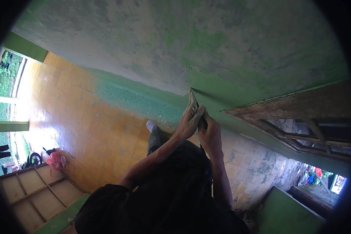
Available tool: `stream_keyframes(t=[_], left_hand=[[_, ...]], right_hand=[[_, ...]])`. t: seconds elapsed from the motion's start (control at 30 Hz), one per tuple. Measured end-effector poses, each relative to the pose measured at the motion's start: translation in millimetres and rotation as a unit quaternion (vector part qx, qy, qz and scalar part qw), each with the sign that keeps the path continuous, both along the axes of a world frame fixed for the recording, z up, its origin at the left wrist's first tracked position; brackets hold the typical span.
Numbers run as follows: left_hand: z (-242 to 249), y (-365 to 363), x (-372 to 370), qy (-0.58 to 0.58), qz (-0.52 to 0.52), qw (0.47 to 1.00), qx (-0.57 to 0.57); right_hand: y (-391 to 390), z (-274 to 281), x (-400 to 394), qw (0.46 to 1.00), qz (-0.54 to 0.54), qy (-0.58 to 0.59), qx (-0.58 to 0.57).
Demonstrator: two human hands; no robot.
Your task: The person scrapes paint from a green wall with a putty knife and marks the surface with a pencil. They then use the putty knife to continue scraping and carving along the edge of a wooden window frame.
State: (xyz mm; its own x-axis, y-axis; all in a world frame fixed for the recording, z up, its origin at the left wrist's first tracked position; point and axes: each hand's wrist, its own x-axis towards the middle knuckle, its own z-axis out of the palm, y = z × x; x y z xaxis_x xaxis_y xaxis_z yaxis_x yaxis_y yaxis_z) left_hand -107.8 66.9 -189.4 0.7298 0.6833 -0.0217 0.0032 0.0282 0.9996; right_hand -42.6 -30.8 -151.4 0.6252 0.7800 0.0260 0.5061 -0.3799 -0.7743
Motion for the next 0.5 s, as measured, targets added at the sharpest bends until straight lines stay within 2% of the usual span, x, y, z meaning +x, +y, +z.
stream_keyframes(t=[0.1,0.3,0.4,0.5], left_hand=[[-3,3,1,-0.001,0.006,1.0,-0.004],[3,5,2,-0.004,0.02,1.0,-0.004],[-5,7,4,-0.007,0.03,1.0,-0.001],[-15,17,2,-0.015,0.035,0.995,-0.087]], right_hand=[[6,17,0,0.999,0.002,0.028,-0.037],[6,11,-3,0.998,-0.012,0.058,0.021],[12,15,3,0.995,-0.007,0.097,0.008],[22,0,3,0.998,0.056,0.02,-0.013]])
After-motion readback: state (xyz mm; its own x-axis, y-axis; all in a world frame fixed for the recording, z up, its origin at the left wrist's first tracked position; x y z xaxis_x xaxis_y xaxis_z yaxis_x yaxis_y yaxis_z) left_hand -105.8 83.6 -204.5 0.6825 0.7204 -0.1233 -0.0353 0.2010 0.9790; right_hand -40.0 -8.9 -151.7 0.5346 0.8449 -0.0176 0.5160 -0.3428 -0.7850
